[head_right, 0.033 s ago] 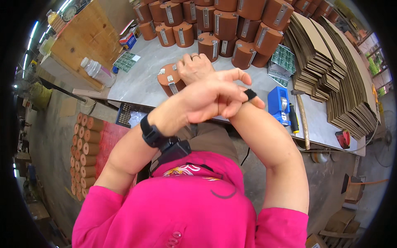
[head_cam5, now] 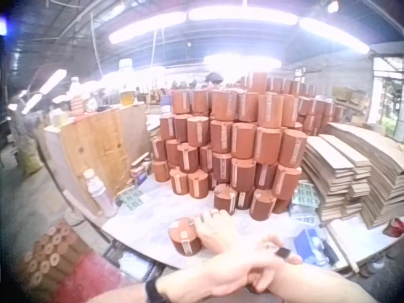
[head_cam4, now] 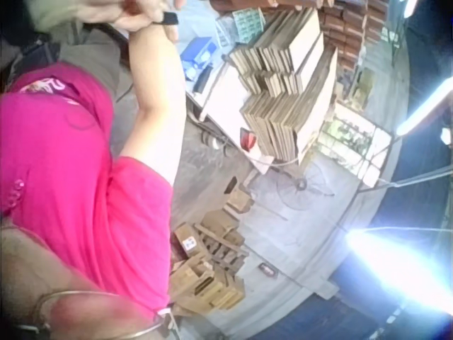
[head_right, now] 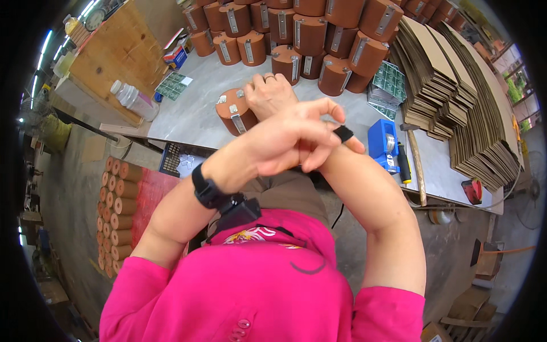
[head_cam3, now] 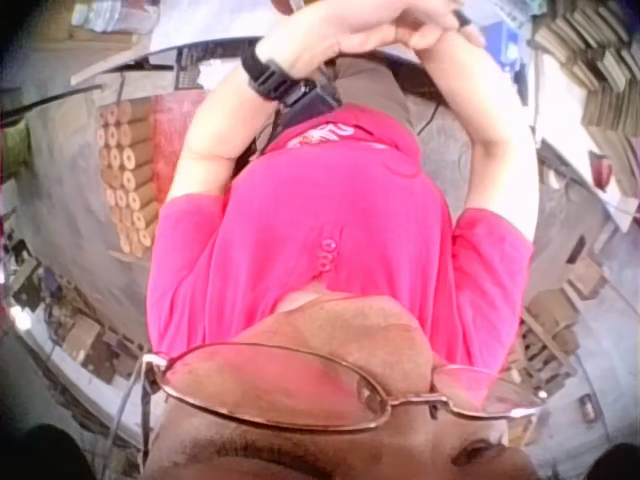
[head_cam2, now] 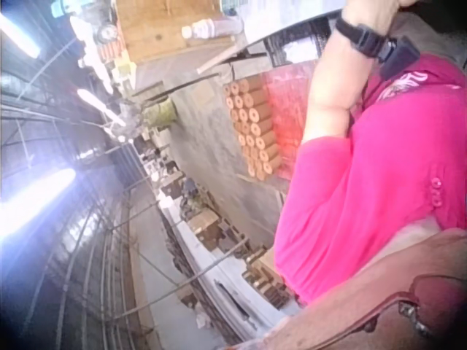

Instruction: Clean cylindrical parts with a cloth and liquid, wrap them in paper, and apply labels.

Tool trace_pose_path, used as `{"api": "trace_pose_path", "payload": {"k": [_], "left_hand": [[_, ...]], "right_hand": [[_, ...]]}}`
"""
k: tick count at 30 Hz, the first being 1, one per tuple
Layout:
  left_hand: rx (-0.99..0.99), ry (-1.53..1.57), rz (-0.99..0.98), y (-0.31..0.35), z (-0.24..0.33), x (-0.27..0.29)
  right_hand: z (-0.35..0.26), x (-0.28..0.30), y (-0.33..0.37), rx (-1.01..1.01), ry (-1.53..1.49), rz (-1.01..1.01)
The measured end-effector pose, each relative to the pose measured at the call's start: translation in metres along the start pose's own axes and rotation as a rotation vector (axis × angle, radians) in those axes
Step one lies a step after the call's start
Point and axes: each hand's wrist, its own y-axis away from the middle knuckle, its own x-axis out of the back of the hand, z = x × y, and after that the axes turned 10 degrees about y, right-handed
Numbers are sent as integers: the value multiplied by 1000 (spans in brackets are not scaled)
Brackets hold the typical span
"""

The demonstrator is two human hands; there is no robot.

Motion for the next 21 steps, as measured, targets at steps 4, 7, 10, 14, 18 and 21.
{"api": "trace_pose_path", "payload": {"k": [4, 7, 10, 14, 18, 21], "left_hand": [[-76, 64, -33, 34, -18, -9], [-70, 110, -54, 46, -22, 5], [-88, 40, -47, 56, -26, 12], [-239, -356, 134, 64, -42, 7], [-342, -826, 404, 57, -50, 29], [-417, -681, 254, 44, -55, 35]], "right_hand": [[14, 12, -12, -231, -99, 89], [23, 12, -21, -372, -202, 158], [23, 21, -28, -513, -317, 138], [30, 28, -30, -659, -447, 129], [38, 29, -32, -754, -559, 140], [36, 35, -34, -834, -660, 191]]}}
